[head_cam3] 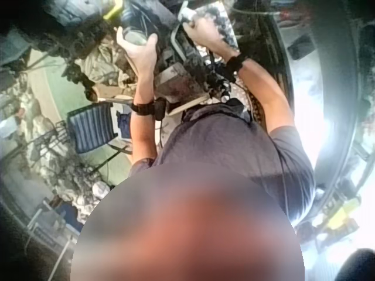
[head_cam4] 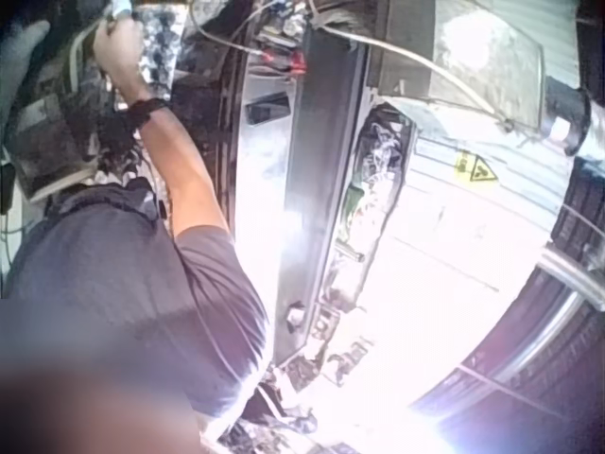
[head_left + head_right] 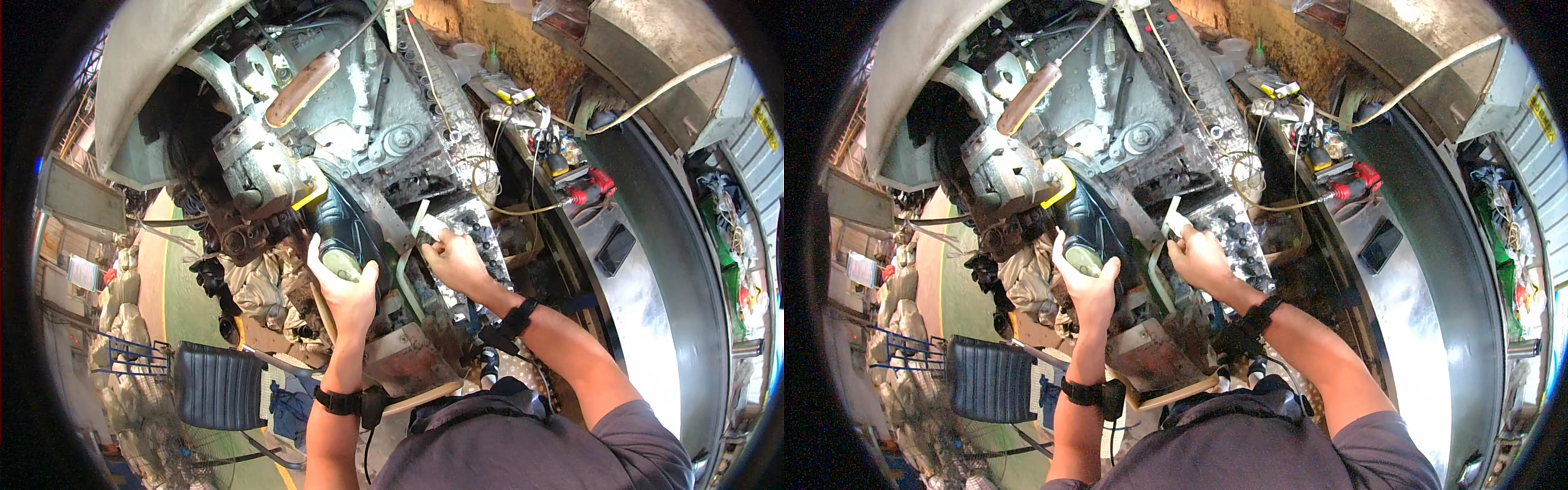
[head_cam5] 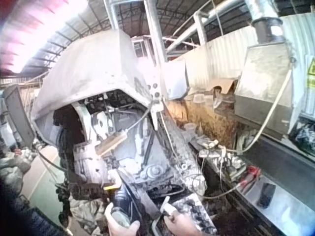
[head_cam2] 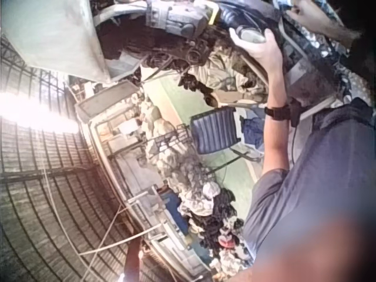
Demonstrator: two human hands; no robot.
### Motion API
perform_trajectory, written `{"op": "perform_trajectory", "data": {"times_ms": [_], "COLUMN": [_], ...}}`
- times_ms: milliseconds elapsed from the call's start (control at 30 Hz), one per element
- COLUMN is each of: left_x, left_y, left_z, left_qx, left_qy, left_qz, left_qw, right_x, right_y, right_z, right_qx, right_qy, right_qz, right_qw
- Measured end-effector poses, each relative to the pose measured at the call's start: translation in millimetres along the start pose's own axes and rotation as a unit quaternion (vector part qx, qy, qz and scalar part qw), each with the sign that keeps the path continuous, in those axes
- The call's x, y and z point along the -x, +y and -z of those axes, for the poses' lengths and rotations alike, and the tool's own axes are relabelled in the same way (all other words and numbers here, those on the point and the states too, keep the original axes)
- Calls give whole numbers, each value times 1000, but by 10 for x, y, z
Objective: Operating a toe lasting machine to shape and bond the upper of a shoe to the last and insole.
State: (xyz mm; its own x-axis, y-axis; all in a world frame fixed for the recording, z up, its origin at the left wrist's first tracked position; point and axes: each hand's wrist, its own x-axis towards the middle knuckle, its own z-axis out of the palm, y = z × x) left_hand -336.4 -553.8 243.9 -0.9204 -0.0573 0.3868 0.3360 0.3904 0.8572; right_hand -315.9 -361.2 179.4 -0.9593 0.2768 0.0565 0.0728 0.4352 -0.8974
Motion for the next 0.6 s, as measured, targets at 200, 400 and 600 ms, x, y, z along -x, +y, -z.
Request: {"op": "perform_trajectory", "data": {"times_ms": [200, 400, 600], "left_x": [-12, 30, -97], "left_y": [-142, -59, -149], "left_z": [39, 11, 285], "left_qx": [-70, -186, -5], "left_qy": [4, 89, -14], "left_qz": [-49, -139, -95], "left_qw": [996, 969, 995], "right_x": [-9, -11, -15], "right_y": [18, 11, 25], "right_z": [-11, 12, -3], "right_qx": [-3, -27, -18], "right_qy": [3, 7, 17], "right_qz": [-6, -1, -1], "right_qw": [1000, 1000, 1000]}}
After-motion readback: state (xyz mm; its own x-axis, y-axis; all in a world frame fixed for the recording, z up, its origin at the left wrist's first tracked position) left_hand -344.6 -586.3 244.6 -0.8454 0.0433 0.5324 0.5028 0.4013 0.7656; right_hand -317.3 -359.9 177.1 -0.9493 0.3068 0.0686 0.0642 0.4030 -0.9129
